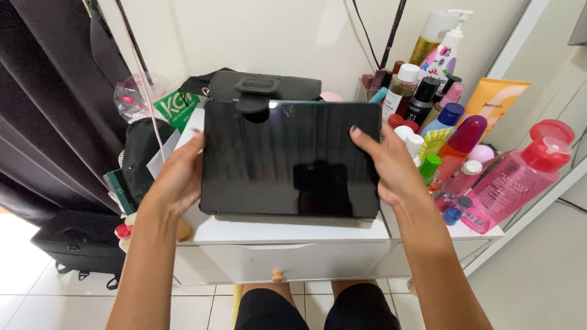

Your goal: The person counts banknotes and places them into a black handbag on a vanity, then puts a wallet and cosmetic items into the bag, arranges the contents, and fastens the flap and buckle. They lift the bag by its strap, then reopen it and move items into a vanity drawer, arranging cosmetics inside.

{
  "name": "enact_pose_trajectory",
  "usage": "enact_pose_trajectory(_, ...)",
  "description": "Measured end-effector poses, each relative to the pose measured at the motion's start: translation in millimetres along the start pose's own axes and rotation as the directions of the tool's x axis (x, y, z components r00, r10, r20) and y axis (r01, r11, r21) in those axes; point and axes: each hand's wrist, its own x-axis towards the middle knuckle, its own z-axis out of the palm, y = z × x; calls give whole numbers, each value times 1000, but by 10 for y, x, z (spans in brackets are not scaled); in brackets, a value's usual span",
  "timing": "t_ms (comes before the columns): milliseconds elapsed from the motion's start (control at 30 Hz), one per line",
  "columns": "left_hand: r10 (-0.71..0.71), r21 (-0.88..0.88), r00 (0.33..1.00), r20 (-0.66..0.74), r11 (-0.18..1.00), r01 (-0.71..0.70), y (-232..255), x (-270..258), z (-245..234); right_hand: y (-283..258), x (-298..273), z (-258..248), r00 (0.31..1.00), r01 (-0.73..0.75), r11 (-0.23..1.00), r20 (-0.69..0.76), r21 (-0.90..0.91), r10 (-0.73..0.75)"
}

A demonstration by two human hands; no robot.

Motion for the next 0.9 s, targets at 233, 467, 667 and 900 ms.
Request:
enact_pose_trajectory(233,-363,74,926,104,931,357,-6,98,-372,-214,291,-140,998,1,1000,-69,24,1)
enact_pose_trajectory(467,-285,431,893,347,895,118,-161,176,-887,-46,491,-329,981,-93,994,-168,50,100)
enact_pose_trajectory(667,203,-548,549,811,594,589,-118,-268,-354,220,527,-378,974,-124,975,-163,182,155)
enact_pose_trajectory(900,-91,-265,765,637,907,329,88,-811,597,508,360,-268,974,-165,977,-137,131,183)
